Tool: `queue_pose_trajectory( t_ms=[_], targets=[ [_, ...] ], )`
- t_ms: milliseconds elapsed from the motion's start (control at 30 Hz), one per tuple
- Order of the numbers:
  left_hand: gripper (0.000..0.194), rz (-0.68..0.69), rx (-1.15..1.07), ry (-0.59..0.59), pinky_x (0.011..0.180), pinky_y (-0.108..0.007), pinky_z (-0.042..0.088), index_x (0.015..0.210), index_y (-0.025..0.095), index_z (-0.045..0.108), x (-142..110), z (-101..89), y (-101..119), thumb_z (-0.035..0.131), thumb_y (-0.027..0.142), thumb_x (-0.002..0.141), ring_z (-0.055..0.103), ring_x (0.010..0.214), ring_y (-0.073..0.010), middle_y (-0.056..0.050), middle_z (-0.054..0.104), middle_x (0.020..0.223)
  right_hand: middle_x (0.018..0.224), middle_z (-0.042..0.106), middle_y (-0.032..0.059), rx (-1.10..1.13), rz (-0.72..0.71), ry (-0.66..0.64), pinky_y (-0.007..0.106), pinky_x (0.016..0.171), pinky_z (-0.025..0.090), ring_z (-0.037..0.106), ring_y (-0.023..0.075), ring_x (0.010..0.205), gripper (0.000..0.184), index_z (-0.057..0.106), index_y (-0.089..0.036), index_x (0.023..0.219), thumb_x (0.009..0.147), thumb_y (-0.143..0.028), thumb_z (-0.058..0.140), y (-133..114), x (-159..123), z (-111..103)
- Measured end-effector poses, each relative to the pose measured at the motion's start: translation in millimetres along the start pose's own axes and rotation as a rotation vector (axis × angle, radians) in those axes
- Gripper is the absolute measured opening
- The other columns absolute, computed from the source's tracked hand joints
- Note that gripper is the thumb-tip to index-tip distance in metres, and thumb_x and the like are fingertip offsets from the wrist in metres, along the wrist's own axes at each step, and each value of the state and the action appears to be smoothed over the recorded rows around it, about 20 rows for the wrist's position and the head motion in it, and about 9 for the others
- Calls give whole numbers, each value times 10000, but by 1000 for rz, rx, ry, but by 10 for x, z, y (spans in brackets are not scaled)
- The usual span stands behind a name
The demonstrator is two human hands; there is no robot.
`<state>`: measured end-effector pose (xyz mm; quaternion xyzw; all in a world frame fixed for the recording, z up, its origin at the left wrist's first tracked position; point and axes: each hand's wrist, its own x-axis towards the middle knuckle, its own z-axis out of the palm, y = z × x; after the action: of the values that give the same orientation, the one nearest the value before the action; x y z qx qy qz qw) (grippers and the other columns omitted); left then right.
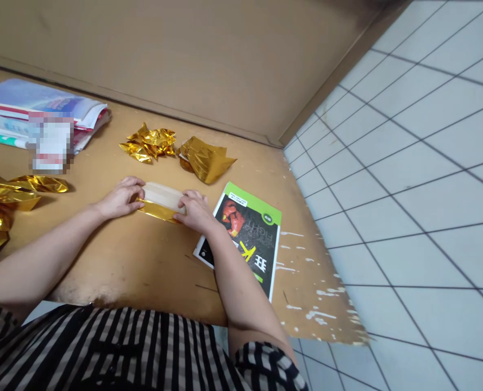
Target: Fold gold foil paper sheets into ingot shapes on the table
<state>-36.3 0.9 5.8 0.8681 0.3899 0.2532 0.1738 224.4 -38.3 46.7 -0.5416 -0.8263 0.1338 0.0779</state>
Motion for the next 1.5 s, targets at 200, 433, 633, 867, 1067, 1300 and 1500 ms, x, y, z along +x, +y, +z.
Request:
queue_pose_trajectory(
  t_ms=[200,433,633,867,1067,1300,1500],
  targets=[
    [94,-19,-32,4,963,-516,459,761,211,615,-12,-19,10,679,276,741,546,1102,-291,-89,608,1135,1185,633,145,67,108,142,506,941,403,536,320,1150,127,625,-199,918,814,-272,632,111,1,44],
    [115,-18,-35,12,976,-515,445,762,206,620,-24,-19,5,681,301,744,535,1105,-290,-82,606,1135,803,667,58,169,243,218,376,774,469,626,238,815,92,596,-219,893,845,-275,542,174,1,106],
    [126,-25,-23,-19,988,-501,433,774,199,623,-21,-50,24,681,310,753,520,1129,-295,-90,594,1164,665,589,-26,514,260,251,304,639,455,562,159,605,182,571,-219,962,786,-270,572,181,44,252],
    [123,11,-10,-11,990,-495,424,765,194,614,-20,-62,35,685,293,752,522,1137,-294,-94,593,1166,710,545,-44,896,232,325,287,636,468,498,113,598,301,590,-219,982,693,-285,644,215,62,260],
    [104,39,-14,-6,985,-488,422,762,192,610,-20,-67,34,666,280,758,532,1131,-291,-91,613,1133,678,501,-48,858,175,233,272,611,443,462,101,586,247,668,-204,907,664,-244,642,198,37,225],
    [102,48,-33,-15,961,-480,429,804,201,592,-17,-67,42,641,279,761,563,1074,-277,-79,641,1086,660,508,-41,749,148,249,278,622,458,485,119,609,211,692,-209,883,698,-184,595,195,57,307],
    [93,118,-28,7,924,-451,442,819,201,575,-18,-73,48,599,289,804,589,1034,-264,-73,662,996,776,578,30,464,41,355,371,771,467,536,187,772,130,710,-221,795,760,-163,600,212,64,330]
  ],
)
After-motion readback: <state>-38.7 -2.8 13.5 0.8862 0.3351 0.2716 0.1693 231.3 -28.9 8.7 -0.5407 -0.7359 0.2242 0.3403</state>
